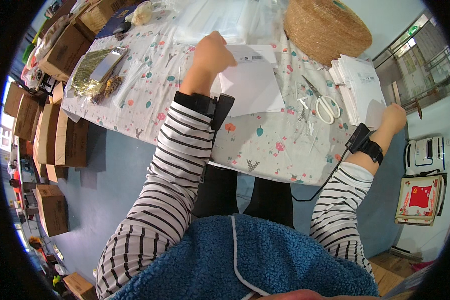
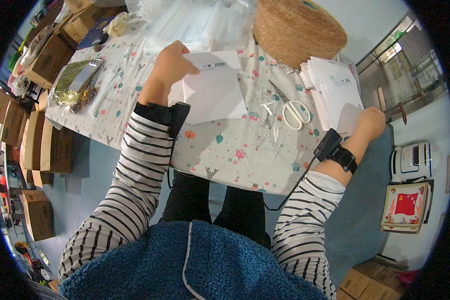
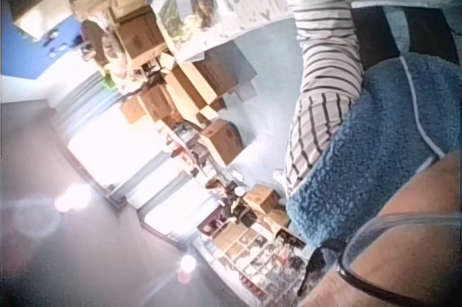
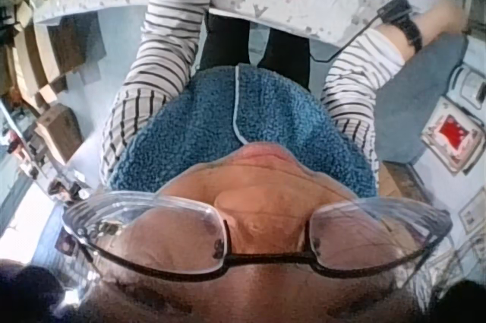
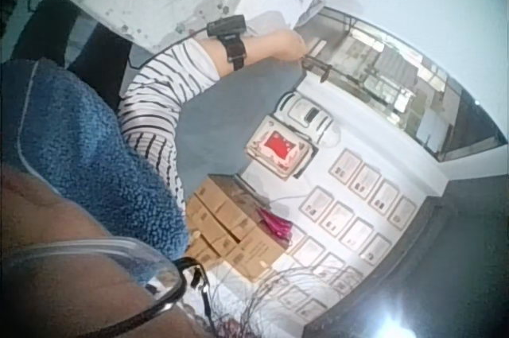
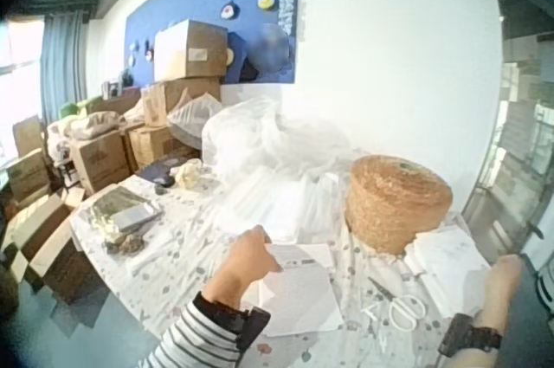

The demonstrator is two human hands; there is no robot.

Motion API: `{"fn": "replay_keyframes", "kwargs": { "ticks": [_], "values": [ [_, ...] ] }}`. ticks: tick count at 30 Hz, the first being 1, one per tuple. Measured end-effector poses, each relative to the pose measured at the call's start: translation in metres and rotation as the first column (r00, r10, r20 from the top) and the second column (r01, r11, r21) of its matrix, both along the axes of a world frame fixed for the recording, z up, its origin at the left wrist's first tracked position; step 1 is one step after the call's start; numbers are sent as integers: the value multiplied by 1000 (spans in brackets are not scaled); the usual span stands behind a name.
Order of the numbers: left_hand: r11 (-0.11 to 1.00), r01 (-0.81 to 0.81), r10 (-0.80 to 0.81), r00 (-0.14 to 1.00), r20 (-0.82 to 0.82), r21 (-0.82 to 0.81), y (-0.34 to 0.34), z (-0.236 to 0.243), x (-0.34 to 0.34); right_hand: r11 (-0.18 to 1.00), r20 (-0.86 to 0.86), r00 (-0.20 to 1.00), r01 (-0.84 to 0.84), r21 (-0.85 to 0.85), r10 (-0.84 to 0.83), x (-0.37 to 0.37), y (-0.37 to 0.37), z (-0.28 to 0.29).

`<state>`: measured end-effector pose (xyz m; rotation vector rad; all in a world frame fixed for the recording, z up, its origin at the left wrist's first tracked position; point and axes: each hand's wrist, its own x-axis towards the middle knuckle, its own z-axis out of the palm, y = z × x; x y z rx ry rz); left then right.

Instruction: The person repeatedly picks up white envelopes from a table, uses a needle and thread to sew along the top edge, and places the finished envelopes into a growing stack. The task is performed one at a time in a repetitive cycle.

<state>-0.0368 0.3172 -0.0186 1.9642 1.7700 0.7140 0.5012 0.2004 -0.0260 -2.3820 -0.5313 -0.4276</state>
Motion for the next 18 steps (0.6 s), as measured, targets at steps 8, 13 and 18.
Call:
{"fn": "replay_keyframes", "kwargs": {
  "ticks": [8, 13, 18],
  "values": [
    [972, 227, -70, 531, 844, -62, 9, 4, -5, 983, -44, 990, -123, 139, 131, -9, 0, 2],
    [968, 246, -73, 447, 891, -44, 7, 9, 1, 945, 149, 978, -184, 269, 148, -37, -3, 14],
    [960, 278, -100, 356, 929, -3, -2, 13, 18, 569, 280, 793, -590, 573, 540, -109, 14, 46]
  ]
}}
